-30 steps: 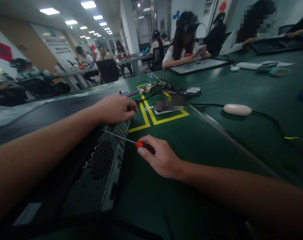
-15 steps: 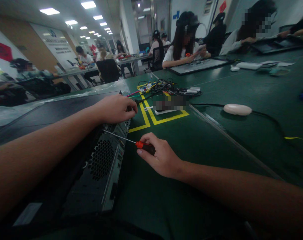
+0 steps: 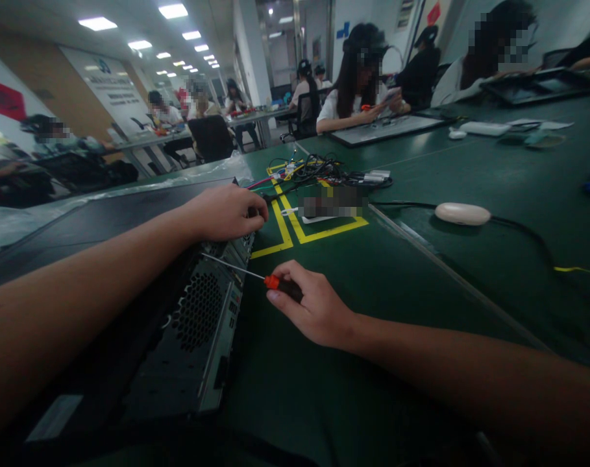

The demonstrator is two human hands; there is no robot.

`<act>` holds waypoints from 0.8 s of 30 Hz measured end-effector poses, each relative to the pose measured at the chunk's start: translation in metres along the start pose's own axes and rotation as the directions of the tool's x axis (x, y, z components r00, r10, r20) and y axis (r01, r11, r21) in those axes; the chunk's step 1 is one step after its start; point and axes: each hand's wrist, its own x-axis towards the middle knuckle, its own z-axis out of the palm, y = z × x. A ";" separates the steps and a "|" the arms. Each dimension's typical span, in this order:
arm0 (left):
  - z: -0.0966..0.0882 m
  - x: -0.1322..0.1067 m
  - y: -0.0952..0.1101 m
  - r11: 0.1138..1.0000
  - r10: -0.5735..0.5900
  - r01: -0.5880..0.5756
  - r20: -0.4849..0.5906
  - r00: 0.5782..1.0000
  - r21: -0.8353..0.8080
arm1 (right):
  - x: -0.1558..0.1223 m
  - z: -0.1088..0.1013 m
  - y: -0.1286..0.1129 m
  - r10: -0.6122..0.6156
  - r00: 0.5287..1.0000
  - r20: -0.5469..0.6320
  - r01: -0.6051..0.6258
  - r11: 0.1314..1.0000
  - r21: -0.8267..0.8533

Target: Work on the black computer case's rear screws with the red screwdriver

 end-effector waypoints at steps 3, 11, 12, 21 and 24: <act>-0.001 0.000 0.002 1.000 -0.014 0.014 0.012 1.000 0.001 | 0.000 0.000 0.000 0.004 1.000 -0.002 -0.004 1.000 -0.004; 0.001 0.000 -0.002 0.999 0.025 -0.025 0.000 1.000 0.021 | 0.000 -0.001 -0.001 -0.004 1.000 0.002 0.004 0.999 -0.034; 0.001 0.000 -0.002 0.999 0.027 -0.027 0.000 1.000 0.018 | 0.001 -0.001 -0.001 -0.004 1.000 0.006 0.004 0.999 -0.041; 0.001 0.000 -0.002 1.000 0.018 -0.018 -0.008 1.000 0.001 | 0.002 -0.003 -0.003 -0.032 0.999 0.019 0.034 0.997 -0.066; 0.001 0.000 -0.003 1.000 0.029 -0.029 -0.006 1.000 0.003 | 0.001 -0.003 -0.003 -0.021 1.000 0.017 0.022 0.998 -0.059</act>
